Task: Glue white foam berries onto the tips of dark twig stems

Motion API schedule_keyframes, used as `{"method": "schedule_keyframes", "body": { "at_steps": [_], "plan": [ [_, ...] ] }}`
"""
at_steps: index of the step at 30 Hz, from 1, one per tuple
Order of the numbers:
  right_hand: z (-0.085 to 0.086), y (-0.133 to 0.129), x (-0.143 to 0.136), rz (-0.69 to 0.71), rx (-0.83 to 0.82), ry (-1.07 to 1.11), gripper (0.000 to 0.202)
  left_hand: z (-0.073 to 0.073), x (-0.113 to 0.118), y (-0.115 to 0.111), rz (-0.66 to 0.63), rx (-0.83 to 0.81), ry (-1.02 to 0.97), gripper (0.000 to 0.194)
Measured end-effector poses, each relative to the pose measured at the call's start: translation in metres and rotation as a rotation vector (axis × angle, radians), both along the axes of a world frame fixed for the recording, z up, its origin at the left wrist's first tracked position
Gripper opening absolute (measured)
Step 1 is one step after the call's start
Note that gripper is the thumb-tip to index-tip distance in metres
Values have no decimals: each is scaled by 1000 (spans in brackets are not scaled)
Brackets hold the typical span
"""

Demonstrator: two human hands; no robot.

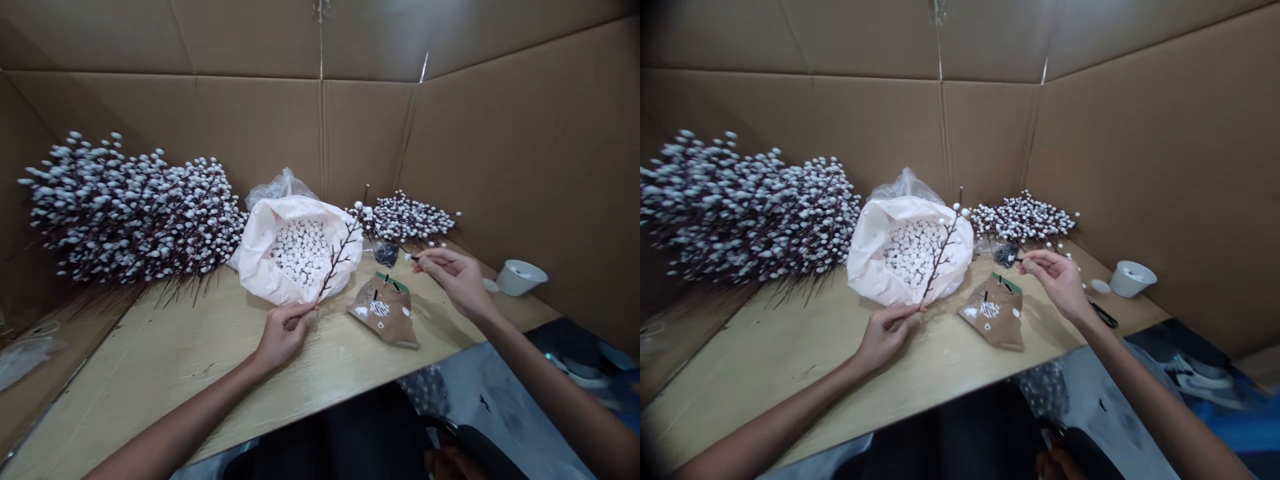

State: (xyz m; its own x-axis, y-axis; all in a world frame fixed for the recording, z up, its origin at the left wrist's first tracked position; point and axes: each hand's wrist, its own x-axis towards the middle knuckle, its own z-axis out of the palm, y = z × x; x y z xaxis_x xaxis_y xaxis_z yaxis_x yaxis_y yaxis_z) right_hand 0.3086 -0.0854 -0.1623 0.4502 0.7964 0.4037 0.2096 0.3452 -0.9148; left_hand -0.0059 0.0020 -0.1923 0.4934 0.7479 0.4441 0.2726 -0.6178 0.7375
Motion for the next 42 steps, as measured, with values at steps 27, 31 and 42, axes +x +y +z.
{"method": "schedule_keyframes", "body": {
  "at_steps": [27,31,42],
  "plan": [
    [-42,-40,6,-35,-218,-383,34,14,2,-7,-112,-474,-221,34],
    [2,-34,-47,151,-135,-243,37,21,1,-10,-185,-594,-323,36],
    [46,32,-167,539,-148,12,30,39,-8,-15,-266,-599,-476,27]
  ]
}}
